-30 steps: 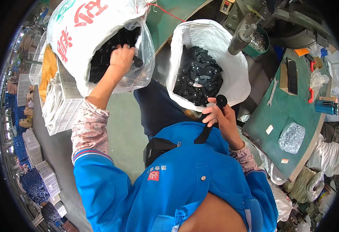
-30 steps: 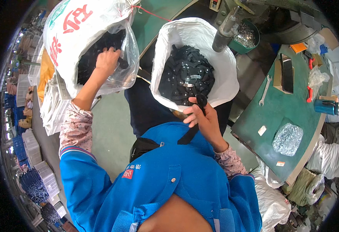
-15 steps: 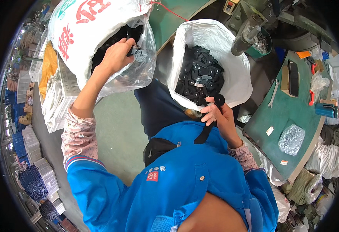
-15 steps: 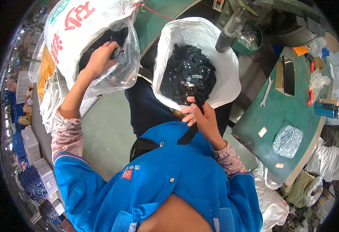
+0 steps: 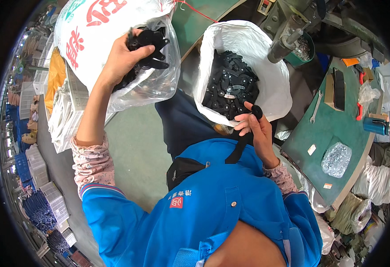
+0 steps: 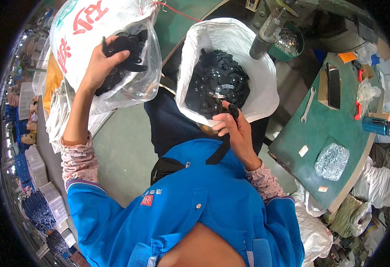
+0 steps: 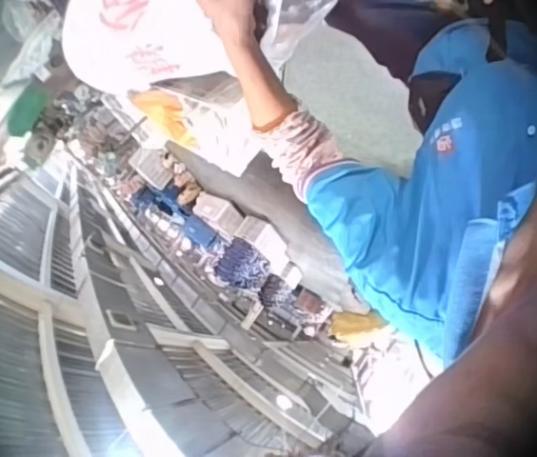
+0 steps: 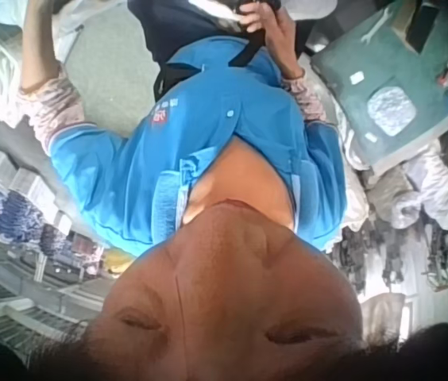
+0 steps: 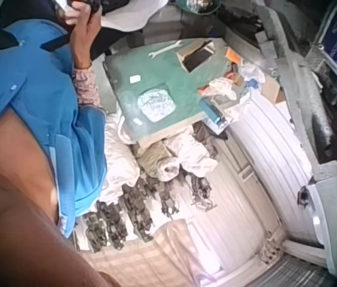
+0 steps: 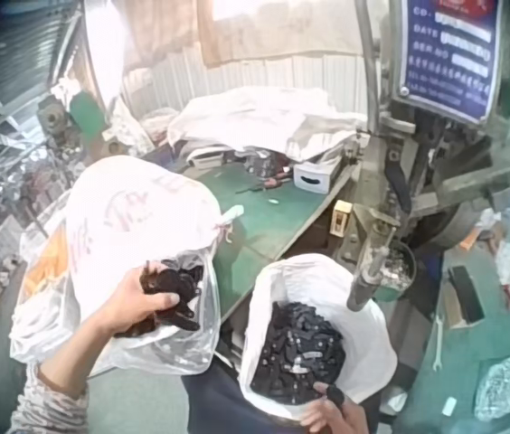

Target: The person picks black plastic components from a large white sack and assembles them by hand, inserting small circular pieces into the main body. The assembled units are placed into a second white sack on the table.

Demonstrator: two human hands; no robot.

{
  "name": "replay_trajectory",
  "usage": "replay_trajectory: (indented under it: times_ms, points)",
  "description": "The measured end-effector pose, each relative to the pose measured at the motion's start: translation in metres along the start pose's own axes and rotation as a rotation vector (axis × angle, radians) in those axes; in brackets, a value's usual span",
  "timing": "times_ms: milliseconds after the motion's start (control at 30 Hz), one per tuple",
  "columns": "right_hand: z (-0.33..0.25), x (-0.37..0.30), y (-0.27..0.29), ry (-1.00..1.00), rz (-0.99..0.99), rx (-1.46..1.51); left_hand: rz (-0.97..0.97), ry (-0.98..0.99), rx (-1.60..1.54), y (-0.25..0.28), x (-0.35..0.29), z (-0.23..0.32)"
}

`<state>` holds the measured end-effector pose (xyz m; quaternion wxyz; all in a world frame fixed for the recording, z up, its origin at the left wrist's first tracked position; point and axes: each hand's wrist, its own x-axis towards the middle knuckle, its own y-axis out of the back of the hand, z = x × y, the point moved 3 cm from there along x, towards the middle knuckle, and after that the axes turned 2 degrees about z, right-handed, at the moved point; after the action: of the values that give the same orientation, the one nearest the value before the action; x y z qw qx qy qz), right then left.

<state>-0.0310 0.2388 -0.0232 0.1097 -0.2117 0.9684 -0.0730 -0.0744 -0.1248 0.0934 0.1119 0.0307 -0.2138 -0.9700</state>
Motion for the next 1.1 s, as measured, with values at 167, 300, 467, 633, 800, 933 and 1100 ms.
replay_trajectory:
  times_ms: [167, 300, 467, 633, 800, 933, 1100]
  points:
    - [-0.008, 0.008, 0.005, -0.071, -0.051, 0.235, 0.031, 0.14, -0.567, -0.017, -0.006, 0.008]
    - [-0.024, 0.019, 0.011, -0.025, -0.035, 0.375, -0.012, 0.218, -0.984, -0.056, 0.002, -0.006]
    - [-0.042, 0.027, 0.02, 0.143, 0.014, 0.21, -0.227, 0.291, -1.759, -0.122, 0.009, 0.011]
    - [-0.051, 0.03, 0.025, 0.227, 0.021, 0.136, -0.271, 0.449, -2.16, -0.169, 0.006, 0.026]
    - [-0.062, 0.038, 0.022, 0.245, 0.066, 0.2, -0.542, 0.454, -2.257, -0.192, -0.007, 0.036]
    - [-0.09, 0.053, 0.036, 0.271, -0.009, 0.193, -0.778, 0.277, -2.137, -0.192, -0.024, 0.032]
    - [-0.113, 0.063, 0.045, -0.044, -0.131, 0.305, -0.626, -0.002, -1.279, -0.182, -0.034, 0.028]
